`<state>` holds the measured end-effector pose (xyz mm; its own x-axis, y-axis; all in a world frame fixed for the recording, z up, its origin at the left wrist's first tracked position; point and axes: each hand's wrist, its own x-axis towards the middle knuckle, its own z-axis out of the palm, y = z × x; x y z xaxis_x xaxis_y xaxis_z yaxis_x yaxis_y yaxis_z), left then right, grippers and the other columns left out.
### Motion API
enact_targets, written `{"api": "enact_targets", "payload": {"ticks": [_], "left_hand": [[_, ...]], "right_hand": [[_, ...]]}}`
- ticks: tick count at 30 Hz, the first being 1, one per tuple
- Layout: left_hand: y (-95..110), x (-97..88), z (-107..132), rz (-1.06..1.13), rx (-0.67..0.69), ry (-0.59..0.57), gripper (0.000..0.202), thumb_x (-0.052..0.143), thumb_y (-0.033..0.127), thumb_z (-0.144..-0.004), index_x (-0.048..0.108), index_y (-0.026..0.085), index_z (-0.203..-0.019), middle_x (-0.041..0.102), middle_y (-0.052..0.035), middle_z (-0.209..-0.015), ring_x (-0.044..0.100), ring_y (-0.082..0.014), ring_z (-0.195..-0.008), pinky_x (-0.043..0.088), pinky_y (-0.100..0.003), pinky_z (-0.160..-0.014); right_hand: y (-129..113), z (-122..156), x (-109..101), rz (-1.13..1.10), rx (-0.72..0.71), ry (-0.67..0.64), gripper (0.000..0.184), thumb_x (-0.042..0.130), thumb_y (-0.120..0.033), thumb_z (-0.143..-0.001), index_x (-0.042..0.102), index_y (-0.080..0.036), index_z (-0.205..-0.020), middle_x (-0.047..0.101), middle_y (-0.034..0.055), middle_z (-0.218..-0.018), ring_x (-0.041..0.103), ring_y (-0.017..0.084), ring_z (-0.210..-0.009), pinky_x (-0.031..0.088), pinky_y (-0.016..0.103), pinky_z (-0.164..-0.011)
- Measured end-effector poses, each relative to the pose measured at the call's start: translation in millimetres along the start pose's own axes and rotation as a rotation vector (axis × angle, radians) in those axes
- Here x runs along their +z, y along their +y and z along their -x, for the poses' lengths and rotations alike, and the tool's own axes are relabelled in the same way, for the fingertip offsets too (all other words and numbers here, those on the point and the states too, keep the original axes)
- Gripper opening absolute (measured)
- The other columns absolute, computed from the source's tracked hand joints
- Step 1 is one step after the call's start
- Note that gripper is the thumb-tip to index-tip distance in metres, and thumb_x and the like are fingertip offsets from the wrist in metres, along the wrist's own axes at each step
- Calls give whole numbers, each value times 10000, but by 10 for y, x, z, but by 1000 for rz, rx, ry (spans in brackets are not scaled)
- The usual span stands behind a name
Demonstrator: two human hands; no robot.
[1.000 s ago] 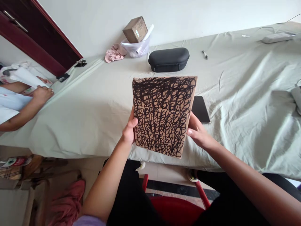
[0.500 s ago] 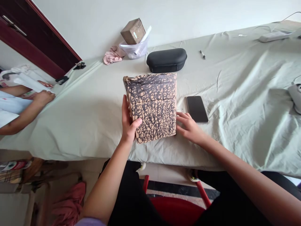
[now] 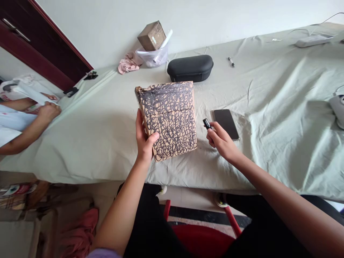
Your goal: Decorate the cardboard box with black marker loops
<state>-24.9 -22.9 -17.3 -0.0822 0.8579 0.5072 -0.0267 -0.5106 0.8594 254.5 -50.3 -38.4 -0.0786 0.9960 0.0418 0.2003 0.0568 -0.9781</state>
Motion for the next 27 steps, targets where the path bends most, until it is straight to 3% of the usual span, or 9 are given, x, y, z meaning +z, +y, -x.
{"api": "enact_targets", "payload": {"ticks": [4,11,16,20,27], "left_hand": [[-81,-50,-24,-21,58,-28,865,806,512,-754,485,422,-1552,500,20,-1612,442,-342,-1514,357,-485,-1276],[-139,-79,-36,-61,94,-43,900,800,542,-740,470,401,-1565,502,-2,-1611,461,-359,-1490,363,-526,-1264],[-132,-74,-34,-94,109,-49,905,785,571,-751,452,393,-1573,496,-12,-1611,455,-366,-1496,349,-542,-1273],[-111,-64,-25,-69,103,-60,903,795,547,-755,451,393,-1575,492,-13,-1614,436,-363,-1513,337,-540,-1284],[-77,-39,-8,-49,84,-60,890,808,521,-751,465,400,-1563,511,-18,-1593,451,-359,-1507,364,-531,-1272]], "right_hand": [[-14,-20,-20,107,-79,-6,307,484,-484,-1005,493,-207,-873,461,-14,-727,400,130,-640,328,285,-597],[19,-32,-47,398,-72,115,266,471,-425,-986,520,-205,-847,460,-17,-647,397,134,-588,300,289,-579],[-3,-5,-55,458,-43,118,312,489,-461,-993,664,-215,-1073,538,-8,-682,427,137,-578,326,280,-585],[-22,-14,-54,508,76,134,377,505,-526,-980,699,-235,-1120,591,10,-696,489,163,-604,345,285,-590],[-122,-19,-104,630,215,128,628,630,-622,-896,613,-222,-1380,718,85,-884,649,260,-791,438,334,-681]]}}
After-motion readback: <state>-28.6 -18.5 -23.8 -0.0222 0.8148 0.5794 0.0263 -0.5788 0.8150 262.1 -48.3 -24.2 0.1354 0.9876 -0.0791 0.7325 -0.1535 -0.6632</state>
